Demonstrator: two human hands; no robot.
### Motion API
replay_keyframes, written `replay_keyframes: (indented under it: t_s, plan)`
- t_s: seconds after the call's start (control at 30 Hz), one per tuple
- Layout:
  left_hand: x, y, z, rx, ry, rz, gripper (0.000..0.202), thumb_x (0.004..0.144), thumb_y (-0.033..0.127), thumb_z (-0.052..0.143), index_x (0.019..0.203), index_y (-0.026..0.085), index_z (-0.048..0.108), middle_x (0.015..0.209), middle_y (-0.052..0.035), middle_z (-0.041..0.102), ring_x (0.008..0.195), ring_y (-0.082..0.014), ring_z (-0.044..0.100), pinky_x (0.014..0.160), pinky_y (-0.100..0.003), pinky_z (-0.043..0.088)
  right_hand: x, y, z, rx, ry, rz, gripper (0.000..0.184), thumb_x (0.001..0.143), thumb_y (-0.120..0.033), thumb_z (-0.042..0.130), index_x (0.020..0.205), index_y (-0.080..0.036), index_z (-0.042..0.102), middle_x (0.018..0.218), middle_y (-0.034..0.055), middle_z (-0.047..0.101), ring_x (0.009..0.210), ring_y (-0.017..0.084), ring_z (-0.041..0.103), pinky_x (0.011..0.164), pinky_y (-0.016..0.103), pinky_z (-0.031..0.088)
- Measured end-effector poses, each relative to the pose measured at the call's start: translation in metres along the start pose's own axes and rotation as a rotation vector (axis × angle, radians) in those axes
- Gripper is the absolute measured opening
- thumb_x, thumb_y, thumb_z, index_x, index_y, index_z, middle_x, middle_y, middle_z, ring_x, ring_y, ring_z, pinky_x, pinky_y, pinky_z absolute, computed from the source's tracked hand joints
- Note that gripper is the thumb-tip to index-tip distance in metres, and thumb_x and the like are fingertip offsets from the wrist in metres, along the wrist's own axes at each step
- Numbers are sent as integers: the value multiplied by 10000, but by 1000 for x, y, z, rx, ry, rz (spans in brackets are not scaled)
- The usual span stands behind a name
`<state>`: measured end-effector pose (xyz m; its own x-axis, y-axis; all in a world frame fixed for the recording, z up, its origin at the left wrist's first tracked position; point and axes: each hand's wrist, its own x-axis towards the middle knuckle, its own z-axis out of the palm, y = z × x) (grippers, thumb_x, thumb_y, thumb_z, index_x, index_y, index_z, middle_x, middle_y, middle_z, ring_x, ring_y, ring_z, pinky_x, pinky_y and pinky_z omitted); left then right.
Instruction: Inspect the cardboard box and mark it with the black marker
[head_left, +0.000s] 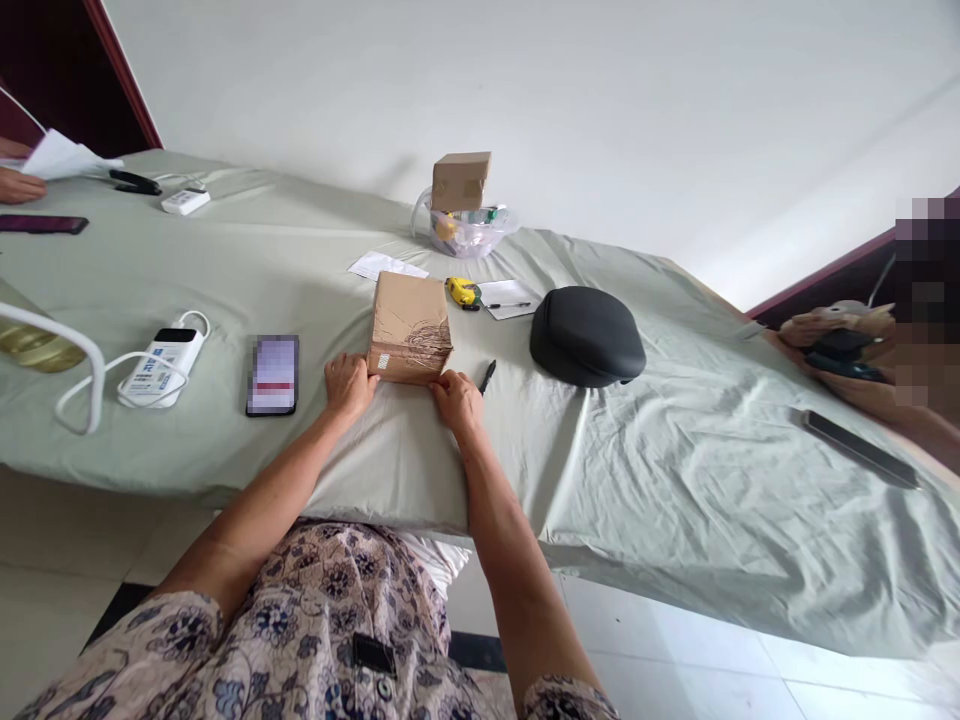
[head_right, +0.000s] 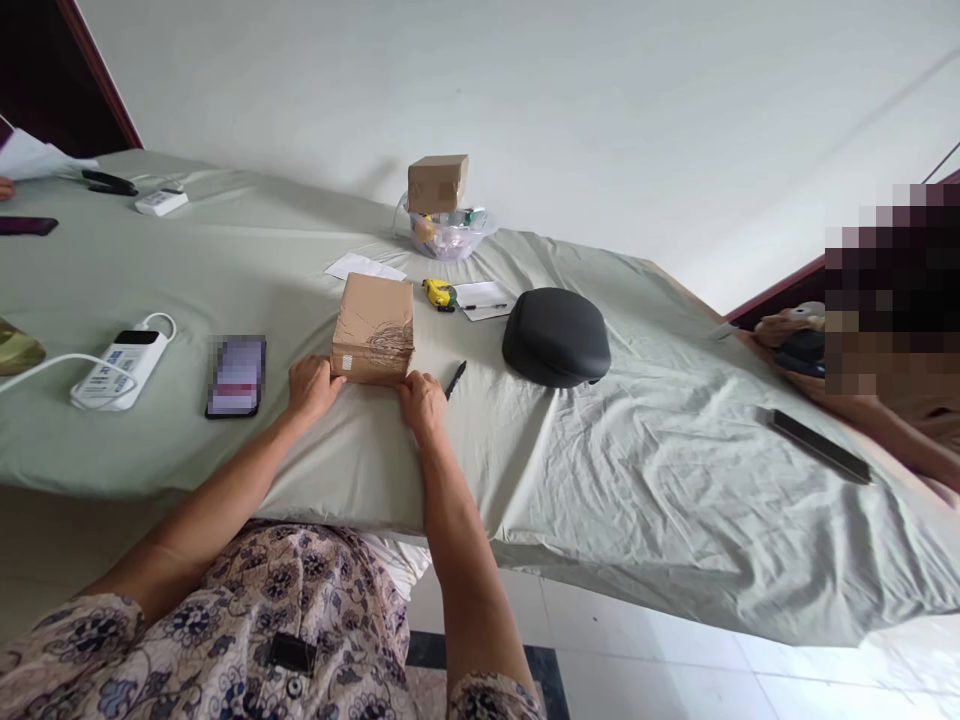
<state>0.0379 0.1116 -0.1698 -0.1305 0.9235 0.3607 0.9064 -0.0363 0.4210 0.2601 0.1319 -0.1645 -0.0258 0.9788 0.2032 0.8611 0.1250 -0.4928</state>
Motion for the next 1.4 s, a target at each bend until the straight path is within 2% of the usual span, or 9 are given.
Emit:
replay_keyframes:
  t_s: [0.33,0.47,0.77,0.9,1.03,1.1,1.2,1.33,1.4]
  plan:
    - [-5,15,1,-21,69,-63,519,729,486,872,1015,139,612,1093,-210,700,1144,-416,640,1005,-525,463,-11,-18,15,-63,118,78,516,776,-655,753,941,-224,521,1020,99,667,899,267,671,725,323,454]
    - [-5,16,3,-39,99,-76,545,703,531,884,979,155,603,1044,-192,708,1098,-406,657,979,-502,469,-11,-20,19,-47,155,96,541,764,-690,742,916,-233,495,989,91,674,859,260,666,710,324,438]
    - [-3,19,-16,82,-73,-114,380,863,377,753,1088,95,633,1197,-219,684,1263,-387,590,1079,-512,456,-8,-17,0,-94,-75,8,159,988,-348,567,996,-197,616,1065,99,710,905,220,654,753,297,434]
    - [-2,22,-31,160,-185,-137,335,877,146,598,1205,83,627,1365,-234,613,1406,-375,488,1143,-509,416,-10,-22,-11,-157,-156,18,198,1015,-266,495,1067,-192,671,1120,102,719,976,217,666,796,283,452]
    - [-2,35,-53,84,43,-149,581,813,35,535,1392,87,517,1508,-255,502,1440,-384,454,1125,-526,426,-10,-24,-14,-151,-167,10,254,988,-210,498,1160,-191,684,1159,93,731,1020,219,670,819,279,463]
    - [-12,53,-65,-52,148,-50,497,827,43,510,1313,125,570,1369,-203,618,1327,-338,558,1087,-474,458,-10,-23,-12,-140,-154,14,286,987,-200,487,1202,-189,676,1169,89,735,1028,219,670,821,280,461]
    - [-49,96,-75,-386,-87,284,257,910,125,467,1092,176,641,987,-88,724,949,-227,684,886,-341,530,-8,-22,-10,-112,-146,31,297,989,-222,499,1228,-193,672,1170,83,740,1027,211,669,816,275,460]
    - [-111,151,-63,-606,-730,753,145,932,261,550,1019,191,643,929,-31,717,793,-151,660,716,-248,508,-7,-20,-9,-120,-133,41,290,989,-245,493,1193,-215,696,1155,71,743,999,206,673,800,273,467]
    - [-131,166,-53,-482,-904,888,373,861,483,694,1076,183,642,1015,-68,721,903,-219,683,710,-297,530,-6,-19,-9,-122,-125,27,284,987,-254,493,1170,-226,708,1143,60,745,1005,205,675,804,271,470]
